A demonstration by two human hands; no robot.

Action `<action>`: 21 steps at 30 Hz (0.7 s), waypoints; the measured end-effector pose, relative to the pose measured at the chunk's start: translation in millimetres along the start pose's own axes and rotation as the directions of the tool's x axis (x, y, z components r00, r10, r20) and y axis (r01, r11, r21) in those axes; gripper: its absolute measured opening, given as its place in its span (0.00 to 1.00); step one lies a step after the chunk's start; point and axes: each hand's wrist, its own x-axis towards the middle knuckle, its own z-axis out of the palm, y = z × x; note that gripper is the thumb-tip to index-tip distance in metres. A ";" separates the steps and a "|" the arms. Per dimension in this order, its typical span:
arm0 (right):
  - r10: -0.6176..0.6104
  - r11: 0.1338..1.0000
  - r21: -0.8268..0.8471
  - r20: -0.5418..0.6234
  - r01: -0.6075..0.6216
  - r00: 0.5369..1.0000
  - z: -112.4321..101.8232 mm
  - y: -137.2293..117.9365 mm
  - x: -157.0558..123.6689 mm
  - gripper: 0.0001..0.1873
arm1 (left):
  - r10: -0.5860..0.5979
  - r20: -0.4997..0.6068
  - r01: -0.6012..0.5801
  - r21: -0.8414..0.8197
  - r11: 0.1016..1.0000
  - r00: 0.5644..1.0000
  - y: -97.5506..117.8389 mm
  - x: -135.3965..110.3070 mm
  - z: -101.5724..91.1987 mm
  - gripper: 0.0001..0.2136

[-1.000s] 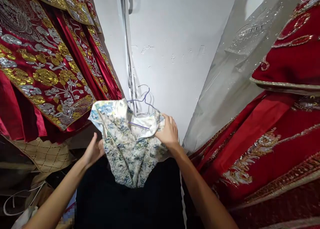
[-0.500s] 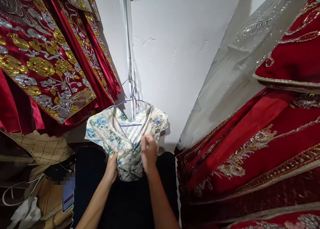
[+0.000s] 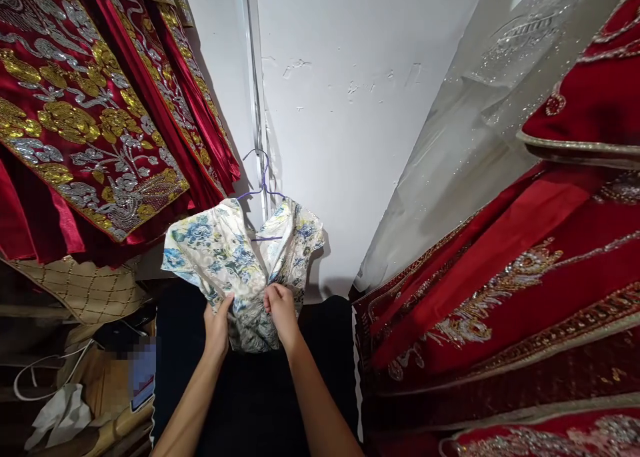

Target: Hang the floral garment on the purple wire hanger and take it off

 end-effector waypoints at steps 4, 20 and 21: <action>0.032 0.999 0.017 0.003 -0.032 0.999 -5.6 2.2 -2.8 0.15 | 0.461 -0.178 -0.378 0.361 0.853 0.869 4.8 -12.1 1.7 0.30; -0.272 0.954 0.132 0.003 0.270 0.962 -2.5 -179.3 85.6 0.10 | 0.250 0.609 -0.545 0.365 0.755 0.753 24.5 26.9 50.9 0.06; -0.295 0.946 0.140 -0.008 0.294 0.955 1.2 -182.9 84.9 0.10 | 0.233 0.627 -0.546 0.369 0.752 0.744 29.9 32.0 49.8 0.05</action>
